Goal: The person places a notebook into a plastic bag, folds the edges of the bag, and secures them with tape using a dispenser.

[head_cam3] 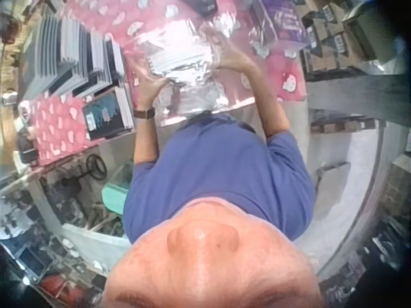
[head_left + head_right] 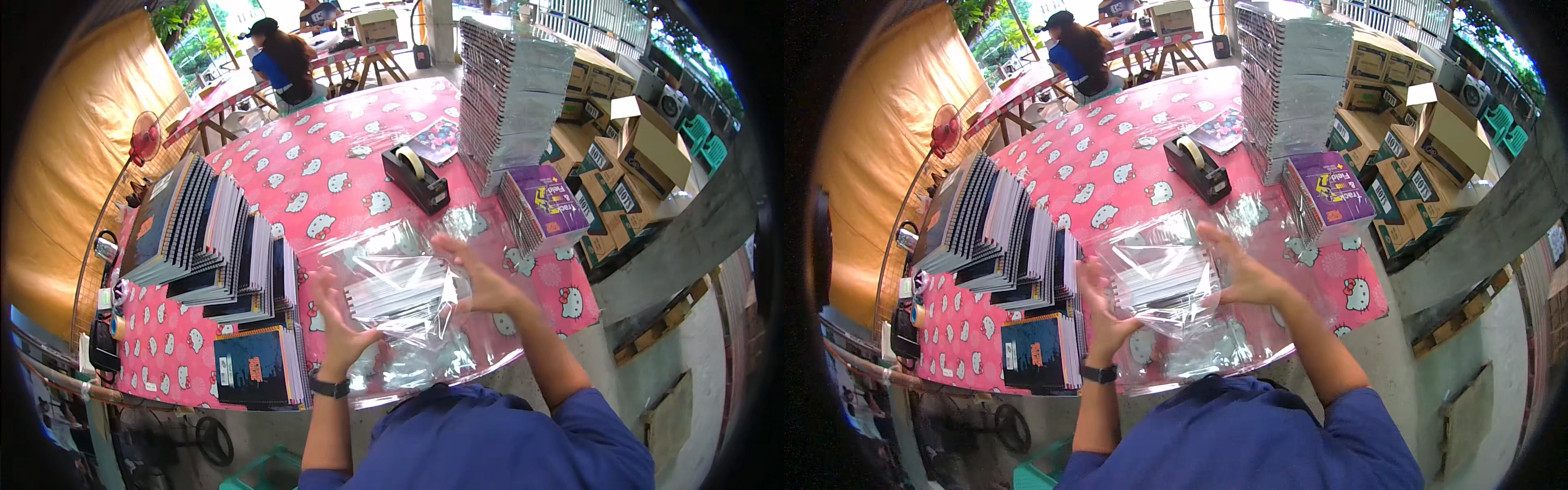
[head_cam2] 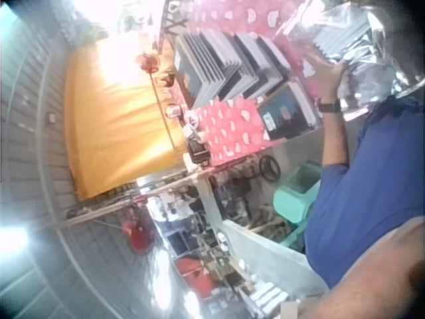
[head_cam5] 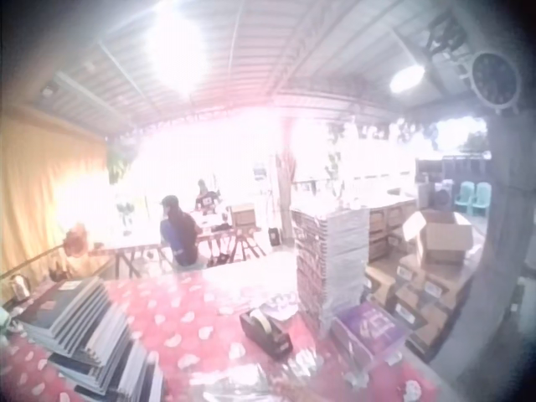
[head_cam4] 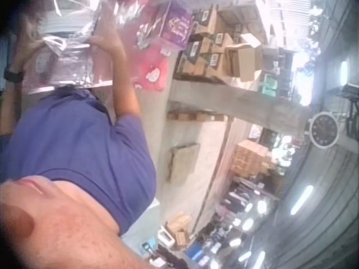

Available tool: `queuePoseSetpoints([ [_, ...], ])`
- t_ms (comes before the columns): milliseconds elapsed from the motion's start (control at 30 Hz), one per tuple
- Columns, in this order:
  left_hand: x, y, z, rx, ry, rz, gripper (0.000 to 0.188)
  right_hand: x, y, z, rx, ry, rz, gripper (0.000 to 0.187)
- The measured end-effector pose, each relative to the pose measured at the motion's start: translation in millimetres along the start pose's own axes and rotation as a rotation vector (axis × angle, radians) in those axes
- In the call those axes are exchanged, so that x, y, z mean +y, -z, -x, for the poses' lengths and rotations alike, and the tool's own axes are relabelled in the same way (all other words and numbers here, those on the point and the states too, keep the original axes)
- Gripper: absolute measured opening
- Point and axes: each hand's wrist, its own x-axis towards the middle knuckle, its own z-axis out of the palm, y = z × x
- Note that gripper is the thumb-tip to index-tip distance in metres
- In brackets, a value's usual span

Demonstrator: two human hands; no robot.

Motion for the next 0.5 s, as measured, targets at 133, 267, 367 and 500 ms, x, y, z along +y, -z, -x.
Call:
queuePoseSetpoints([
  [133,78.2,18.5,-38.7,-0.134,-0.363,-0.462,0.074,-84.0,20.4,-33.8,-0.076,0.027,0.167,0.069],
  [267,116.9,11.4,-54.9,-0.663,-0.413,-0.715,0.017,-88.7,32.4,-70.8,-0.127,0.046,0.719,0.020],
  [367,129.3,8.6,-56.8,-0.681,-0.308,-0.672,0.017,-92.2,32.1,-96.3,-0.161,0.027,0.830,0.009],
  [500,127.0,14.2,-64.0,-0.750,-0.325,-0.642,0.022,-75.0,55.9,-108.2,0.393,-0.207,0.517,0.023],
])
